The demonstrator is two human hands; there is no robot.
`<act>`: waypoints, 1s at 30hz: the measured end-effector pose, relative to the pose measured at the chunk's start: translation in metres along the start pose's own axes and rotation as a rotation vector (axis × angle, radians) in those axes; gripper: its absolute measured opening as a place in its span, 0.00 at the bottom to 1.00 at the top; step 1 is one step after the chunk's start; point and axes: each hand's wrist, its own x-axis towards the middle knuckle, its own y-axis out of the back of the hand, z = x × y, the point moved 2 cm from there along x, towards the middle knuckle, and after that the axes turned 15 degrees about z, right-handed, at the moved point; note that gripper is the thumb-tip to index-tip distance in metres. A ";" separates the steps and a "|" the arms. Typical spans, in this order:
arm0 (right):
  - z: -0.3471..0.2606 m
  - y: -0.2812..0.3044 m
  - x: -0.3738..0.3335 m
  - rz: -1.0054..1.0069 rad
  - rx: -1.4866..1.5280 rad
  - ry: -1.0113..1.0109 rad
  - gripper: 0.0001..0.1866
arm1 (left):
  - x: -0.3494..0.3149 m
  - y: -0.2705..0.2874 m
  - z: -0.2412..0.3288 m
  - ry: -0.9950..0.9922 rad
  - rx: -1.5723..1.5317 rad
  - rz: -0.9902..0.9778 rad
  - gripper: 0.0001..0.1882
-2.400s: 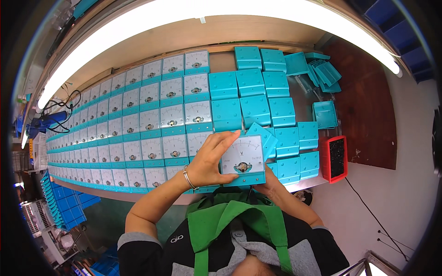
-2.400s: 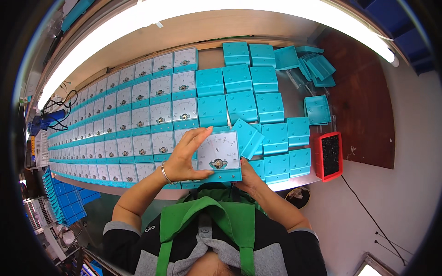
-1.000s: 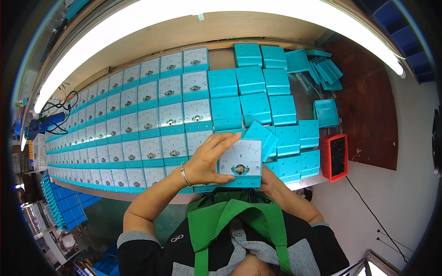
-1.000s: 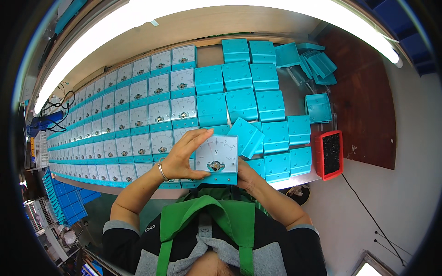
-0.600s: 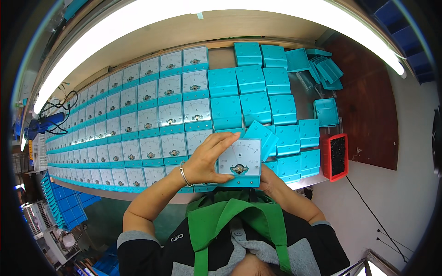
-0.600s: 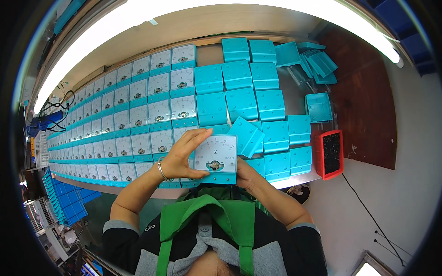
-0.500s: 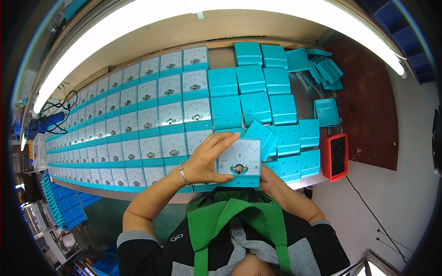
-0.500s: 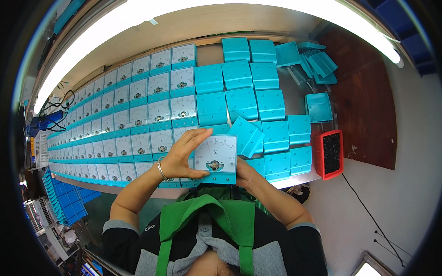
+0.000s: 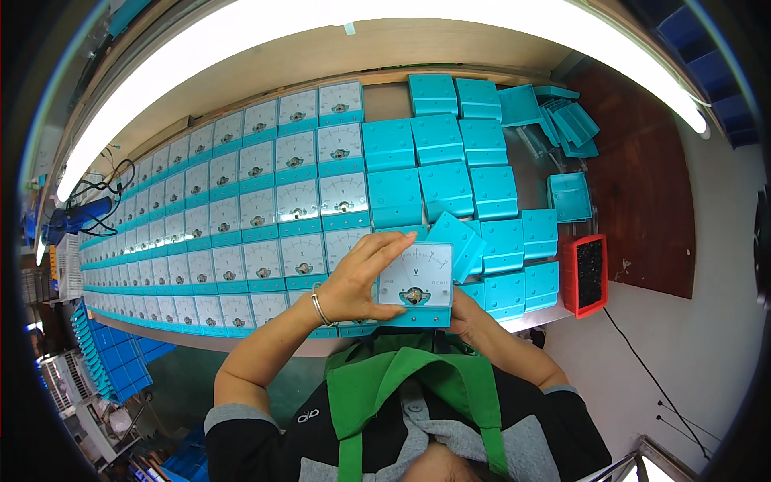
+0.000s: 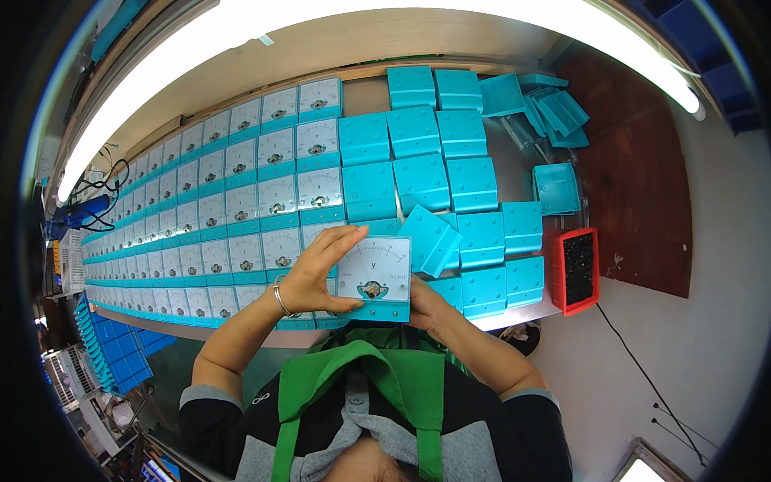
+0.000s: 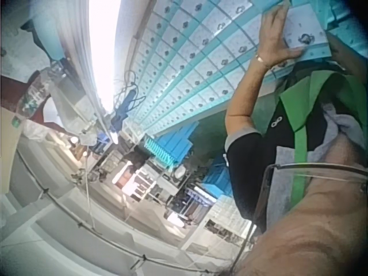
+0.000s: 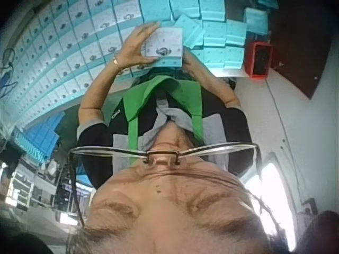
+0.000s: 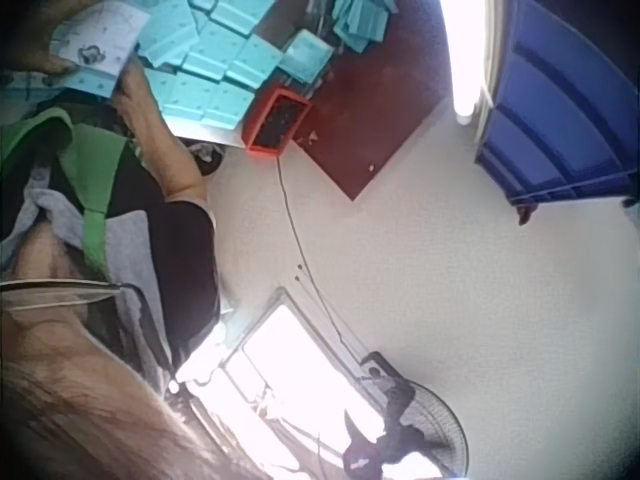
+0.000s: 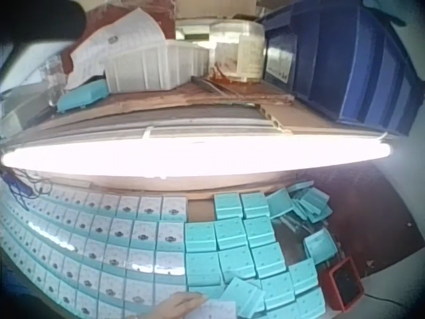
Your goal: The person assembles teal-colored electrical meters on a workbench. They pick up a meter unit, use a screwdriver to tighten a screw on the front face, and then place the unit into a stack of completed meters. The process is repeated for multiple units.
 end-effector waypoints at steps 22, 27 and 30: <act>0.003 -0.006 -0.003 0.054 0.073 0.076 0.27 | 0.003 0.001 -0.003 0.022 -0.003 0.022 0.53; 0.005 -0.005 0.001 0.040 0.078 0.075 0.27 | 0.003 0.003 -0.002 0.027 0.001 0.026 0.53; 0.006 -0.004 0.002 0.025 0.093 0.064 0.28 | 0.003 0.002 -0.003 0.035 -0.002 0.023 0.53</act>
